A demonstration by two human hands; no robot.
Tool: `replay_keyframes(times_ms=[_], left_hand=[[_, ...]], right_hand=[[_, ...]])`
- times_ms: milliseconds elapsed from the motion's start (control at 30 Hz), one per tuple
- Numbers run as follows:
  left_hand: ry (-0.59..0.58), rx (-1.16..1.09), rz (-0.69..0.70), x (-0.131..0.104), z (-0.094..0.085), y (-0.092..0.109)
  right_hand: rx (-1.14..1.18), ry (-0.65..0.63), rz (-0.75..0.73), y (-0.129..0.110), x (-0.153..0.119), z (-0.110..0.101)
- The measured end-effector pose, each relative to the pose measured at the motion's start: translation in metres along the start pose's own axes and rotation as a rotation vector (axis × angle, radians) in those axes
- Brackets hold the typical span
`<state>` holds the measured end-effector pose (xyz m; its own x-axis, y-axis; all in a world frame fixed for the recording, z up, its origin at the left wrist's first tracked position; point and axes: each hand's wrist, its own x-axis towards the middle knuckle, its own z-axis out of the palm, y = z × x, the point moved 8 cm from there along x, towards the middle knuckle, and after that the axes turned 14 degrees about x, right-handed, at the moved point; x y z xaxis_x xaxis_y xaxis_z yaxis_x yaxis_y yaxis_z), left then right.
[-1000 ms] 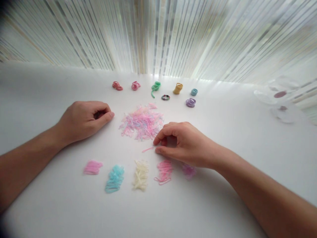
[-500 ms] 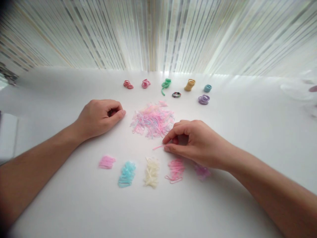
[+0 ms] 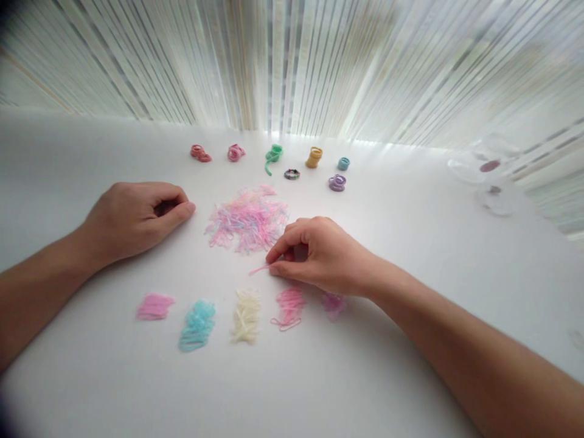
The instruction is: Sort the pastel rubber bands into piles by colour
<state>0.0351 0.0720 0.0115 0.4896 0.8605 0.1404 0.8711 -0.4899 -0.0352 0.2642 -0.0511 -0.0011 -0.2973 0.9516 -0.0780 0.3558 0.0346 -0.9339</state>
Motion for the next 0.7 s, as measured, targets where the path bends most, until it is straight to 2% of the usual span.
replay_keyframes(times_ms=[233, 467, 567, 700], left_hand=[[-0.002, 0.013, -0.004, 0.001, 0.0, 0.001], [-0.005, 0.007, 0.008, 0.0, 0.0, 0.0], [0.007, -0.006, 0.016, -0.001, 0.0, 0.001], [0.012, -0.006, 0.015, 0.0, 0.001, -0.001]], right_hand=[[-0.083, 0.022, -0.018, -0.005, 0.0, 0.005], [-0.122, -0.01, -0.072, -0.01, -0.001, 0.008], [-0.045, -0.024, -0.008, -0.007, -0.002, 0.005], [0.009, -0.108, 0.139, -0.004, -0.007, 0.001]])
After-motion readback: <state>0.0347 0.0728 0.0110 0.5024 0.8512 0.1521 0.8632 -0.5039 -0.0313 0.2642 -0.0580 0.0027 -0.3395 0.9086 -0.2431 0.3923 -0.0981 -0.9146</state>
